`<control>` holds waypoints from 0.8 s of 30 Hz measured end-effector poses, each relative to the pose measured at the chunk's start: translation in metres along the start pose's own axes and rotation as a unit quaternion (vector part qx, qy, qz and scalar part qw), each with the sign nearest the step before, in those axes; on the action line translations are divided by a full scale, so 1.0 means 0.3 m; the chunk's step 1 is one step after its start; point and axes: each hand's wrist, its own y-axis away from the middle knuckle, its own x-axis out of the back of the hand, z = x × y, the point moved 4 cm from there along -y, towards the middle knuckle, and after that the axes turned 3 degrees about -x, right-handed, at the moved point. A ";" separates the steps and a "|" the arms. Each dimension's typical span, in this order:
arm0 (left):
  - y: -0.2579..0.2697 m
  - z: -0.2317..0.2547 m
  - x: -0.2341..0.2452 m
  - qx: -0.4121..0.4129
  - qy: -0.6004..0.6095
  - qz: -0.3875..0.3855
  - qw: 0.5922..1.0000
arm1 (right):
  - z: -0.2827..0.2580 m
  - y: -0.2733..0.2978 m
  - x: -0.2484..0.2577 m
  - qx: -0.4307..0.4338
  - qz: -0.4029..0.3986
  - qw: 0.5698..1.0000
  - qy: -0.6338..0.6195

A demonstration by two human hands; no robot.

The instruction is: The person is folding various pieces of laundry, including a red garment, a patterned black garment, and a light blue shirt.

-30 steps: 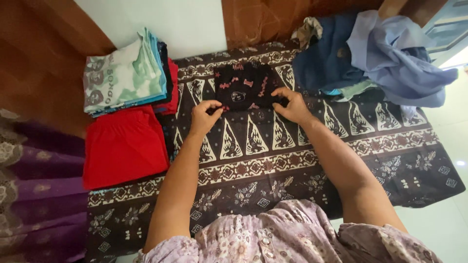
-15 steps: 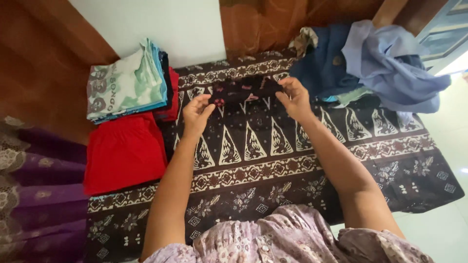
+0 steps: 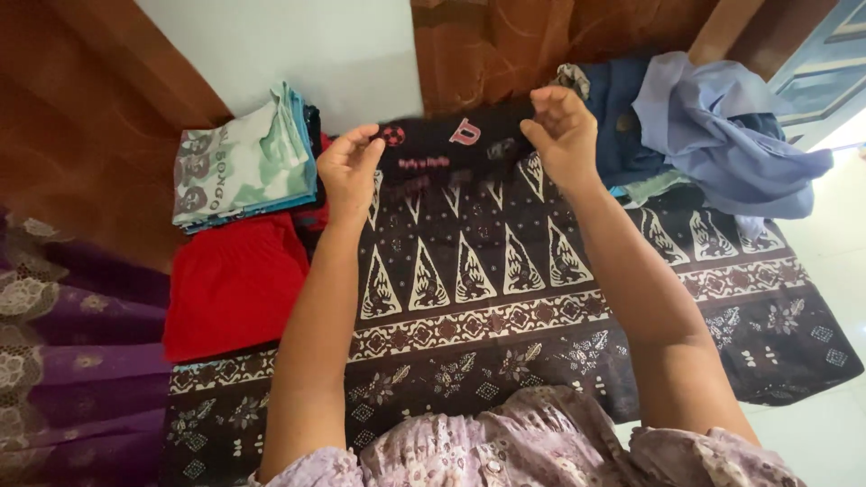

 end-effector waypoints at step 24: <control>0.435 -0.121 0.054 -0.040 -0.432 -0.132 0.891 | 0.309 0.340 0.074 -0.039 -0.106 0.852 0.511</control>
